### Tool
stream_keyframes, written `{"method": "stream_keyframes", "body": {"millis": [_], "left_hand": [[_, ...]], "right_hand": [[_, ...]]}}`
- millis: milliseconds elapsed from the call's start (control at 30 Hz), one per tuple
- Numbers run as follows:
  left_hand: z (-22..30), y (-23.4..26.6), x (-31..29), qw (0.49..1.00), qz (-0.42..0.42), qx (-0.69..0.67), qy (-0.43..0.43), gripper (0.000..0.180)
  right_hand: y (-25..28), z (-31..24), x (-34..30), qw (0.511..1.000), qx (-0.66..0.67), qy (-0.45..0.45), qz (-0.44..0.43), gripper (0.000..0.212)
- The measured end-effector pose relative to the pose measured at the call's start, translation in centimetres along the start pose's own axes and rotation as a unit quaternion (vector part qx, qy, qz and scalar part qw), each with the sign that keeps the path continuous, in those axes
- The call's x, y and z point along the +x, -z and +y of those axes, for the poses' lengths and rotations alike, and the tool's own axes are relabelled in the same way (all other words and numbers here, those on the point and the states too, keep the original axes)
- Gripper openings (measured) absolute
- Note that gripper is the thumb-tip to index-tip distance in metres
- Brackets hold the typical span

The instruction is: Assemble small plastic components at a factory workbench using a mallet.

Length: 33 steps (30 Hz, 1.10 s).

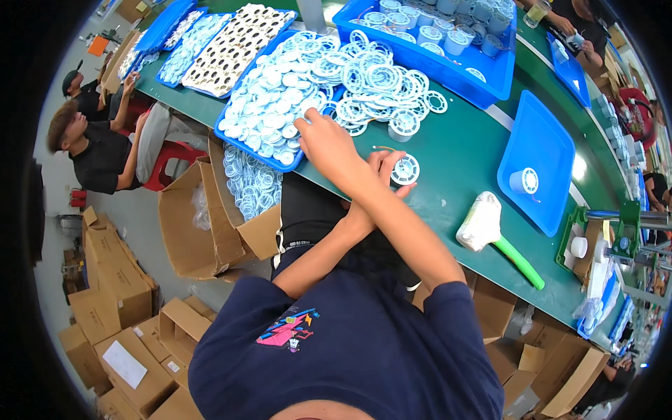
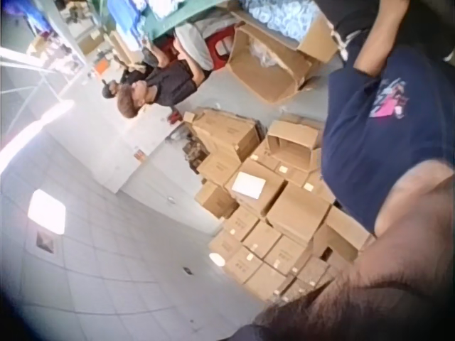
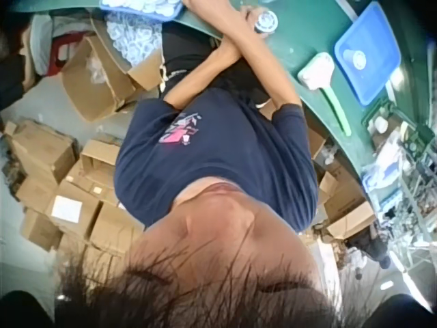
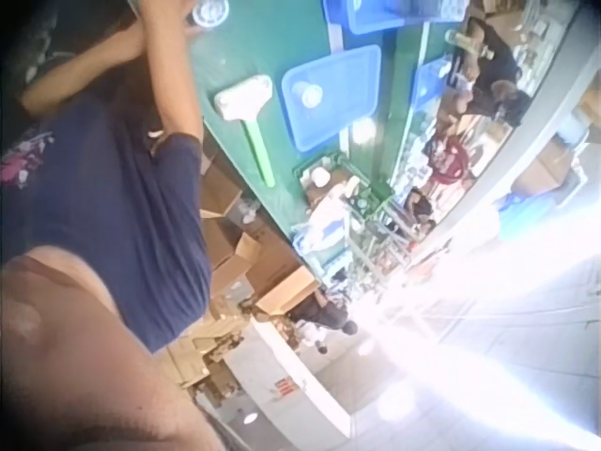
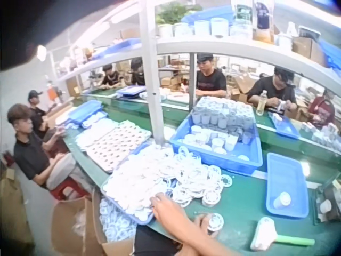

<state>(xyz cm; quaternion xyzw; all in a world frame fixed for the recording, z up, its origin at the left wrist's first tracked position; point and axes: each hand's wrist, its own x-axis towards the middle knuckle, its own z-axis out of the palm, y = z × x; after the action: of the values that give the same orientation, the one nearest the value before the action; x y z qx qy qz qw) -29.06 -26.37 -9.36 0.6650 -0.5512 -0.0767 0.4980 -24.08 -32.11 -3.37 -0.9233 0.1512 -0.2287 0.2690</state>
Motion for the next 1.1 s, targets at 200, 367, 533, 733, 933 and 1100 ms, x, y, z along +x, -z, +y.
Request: {"method": "stream_keyframes", "body": {"millis": [200,367,533,733,933,1100], "left_hand": [[-1.2,0.5,-0.6,0.998,-0.036,-0.047,-0.013,0.077],[-1.3,1.5,-0.1,0.983,-0.084,-0.163,0.023,0.064],[-0.8,1.9,0.4,0.991,-0.074,-0.111,-0.024,0.070],[-0.9,2.0,0.6,0.992,-0.075,-0.097,-0.018,0.069],[-0.7,2.8,0.4,0.988,-0.102,-0.116,-0.007,0.068],[-0.5,2.7,0.1,0.989,-0.108,-0.099,0.006,0.068]], "right_hand": [[-2.4,1.1,1.3,0.998,-0.054,0.001,0.024,0.015],[3.5,-1.5,-2.6,0.975,0.034,-0.059,0.210,0.010],[9.8,-0.6,-11.8,0.908,0.123,-0.317,0.244,0.012],[8.5,0.5,-11.8,0.934,-0.014,-0.285,0.216,0.018],[12.2,8.8,-5.5,0.971,-0.147,-0.156,0.110,0.025],[14.3,11.5,-4.3,0.991,-0.094,-0.063,0.074,0.019]]}}
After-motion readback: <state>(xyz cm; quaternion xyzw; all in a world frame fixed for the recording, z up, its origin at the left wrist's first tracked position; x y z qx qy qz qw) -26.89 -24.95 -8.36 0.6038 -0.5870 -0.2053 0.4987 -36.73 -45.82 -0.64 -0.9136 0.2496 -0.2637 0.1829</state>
